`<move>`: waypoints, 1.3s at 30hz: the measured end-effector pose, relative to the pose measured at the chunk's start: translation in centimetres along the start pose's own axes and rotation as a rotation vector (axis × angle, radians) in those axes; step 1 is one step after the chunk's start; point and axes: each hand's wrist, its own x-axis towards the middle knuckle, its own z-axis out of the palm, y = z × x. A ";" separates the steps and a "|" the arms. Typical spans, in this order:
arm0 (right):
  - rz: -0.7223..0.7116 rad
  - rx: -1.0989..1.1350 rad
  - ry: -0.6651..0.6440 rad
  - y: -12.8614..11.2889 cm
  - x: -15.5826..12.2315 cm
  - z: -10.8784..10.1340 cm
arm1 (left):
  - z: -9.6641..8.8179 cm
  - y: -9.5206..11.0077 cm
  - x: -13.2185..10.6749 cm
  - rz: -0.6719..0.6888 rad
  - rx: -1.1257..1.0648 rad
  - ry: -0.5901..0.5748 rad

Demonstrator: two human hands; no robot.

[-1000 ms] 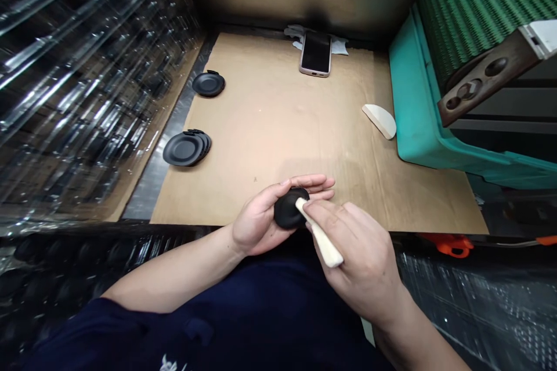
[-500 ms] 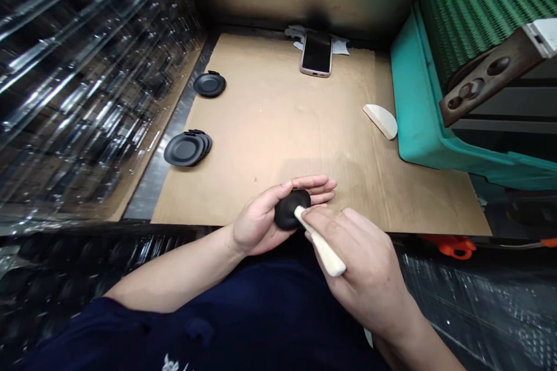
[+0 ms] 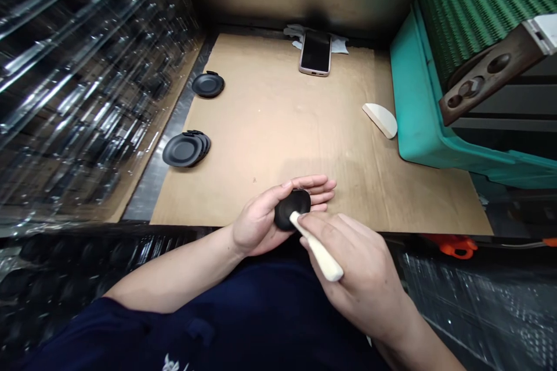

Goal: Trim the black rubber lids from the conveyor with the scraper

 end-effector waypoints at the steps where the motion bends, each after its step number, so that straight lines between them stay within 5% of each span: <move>1: -0.029 0.044 0.005 0.1 0.1 0.2 | 0.0 0.0 0.0 0.000 0.000 0.004; 7: -0.059 -0.021 0.181 1.1 0.7 1.3 | 0.0 -0.1 0.0 0.015 -0.002 0.020; 13: 0.089 0.100 0.096 0.3 -0.1 0.1 | 0.2 0.2 0.0 0.024 -0.047 -0.007; 20: 0.169 0.093 0.381 0.3 -0.9 -0.6 | 0.5 0.7 -0.2 0.059 -0.083 -0.080; 28: -0.022 0.067 0.074 0.0 -0.4 0.4 | 0.5 0.5 -0.1 0.079 -0.045 -0.098; 35: -0.005 -0.115 0.175 -0.2 0.2 0.6 | 0.5 0.4 -0.3 0.062 -0.004 -0.066; 39: 0.007 0.051 0.049 -0.5 0.2 0.4 | 0.4 0.5 -0.3 0.062 -0.003 -0.035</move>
